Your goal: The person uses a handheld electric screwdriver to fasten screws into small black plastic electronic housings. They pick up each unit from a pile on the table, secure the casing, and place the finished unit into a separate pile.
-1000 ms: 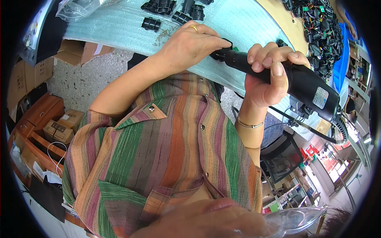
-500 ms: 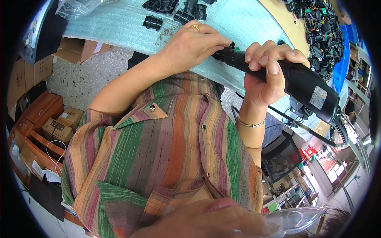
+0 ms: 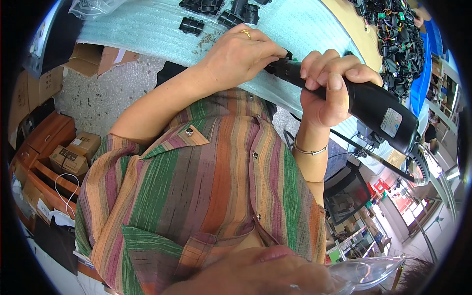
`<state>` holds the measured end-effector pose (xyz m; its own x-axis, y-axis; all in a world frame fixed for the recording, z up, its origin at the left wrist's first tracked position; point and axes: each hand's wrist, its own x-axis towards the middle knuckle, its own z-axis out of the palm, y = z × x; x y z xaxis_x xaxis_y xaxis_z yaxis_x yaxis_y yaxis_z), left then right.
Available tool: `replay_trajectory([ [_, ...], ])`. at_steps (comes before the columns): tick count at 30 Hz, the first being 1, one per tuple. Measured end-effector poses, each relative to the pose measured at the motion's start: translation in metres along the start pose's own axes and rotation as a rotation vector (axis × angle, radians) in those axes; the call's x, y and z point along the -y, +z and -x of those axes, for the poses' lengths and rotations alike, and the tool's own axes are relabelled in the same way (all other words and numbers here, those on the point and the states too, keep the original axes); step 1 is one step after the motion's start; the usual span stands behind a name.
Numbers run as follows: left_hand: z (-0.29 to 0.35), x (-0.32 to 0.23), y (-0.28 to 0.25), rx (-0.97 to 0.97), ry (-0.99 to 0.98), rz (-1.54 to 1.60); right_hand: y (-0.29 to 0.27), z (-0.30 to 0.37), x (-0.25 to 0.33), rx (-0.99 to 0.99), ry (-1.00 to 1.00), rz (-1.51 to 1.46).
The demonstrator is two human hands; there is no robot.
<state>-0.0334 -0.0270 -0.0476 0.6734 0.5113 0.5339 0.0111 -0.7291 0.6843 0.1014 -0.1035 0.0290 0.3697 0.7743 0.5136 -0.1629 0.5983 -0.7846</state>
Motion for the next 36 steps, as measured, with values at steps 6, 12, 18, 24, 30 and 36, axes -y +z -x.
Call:
replay_trajectory([
  [6, 0.000, 0.000, 0.003, -0.013, -0.016, -0.017, 0.000, 0.004, -0.003, 0.165, -0.026, 0.116],
  [12, -0.001, -0.002, 0.002, 0.049, -0.030, -0.019, 0.004, 0.008, -0.007, 0.089, -0.056, 0.122],
  [18, -0.013, -0.004, 0.016, 0.082, -0.040, -0.079, -0.014, 0.004, -0.003, 0.021, -0.045, 0.125],
  [24, -0.009, -0.007, 0.011, 0.008, 0.053, -0.082, -0.047, 0.001, 0.037, -0.124, -0.112, -0.051],
  [30, 0.001, -0.039, -0.008, 0.289, 0.332, -0.173, -0.082, 0.010, 0.074, -0.259, -0.183, 0.048],
  [36, -0.020, -0.018, -0.004, 0.460, 0.469, -0.244, -0.094, 0.018, 0.080, -0.301, -0.233, 0.077],
])
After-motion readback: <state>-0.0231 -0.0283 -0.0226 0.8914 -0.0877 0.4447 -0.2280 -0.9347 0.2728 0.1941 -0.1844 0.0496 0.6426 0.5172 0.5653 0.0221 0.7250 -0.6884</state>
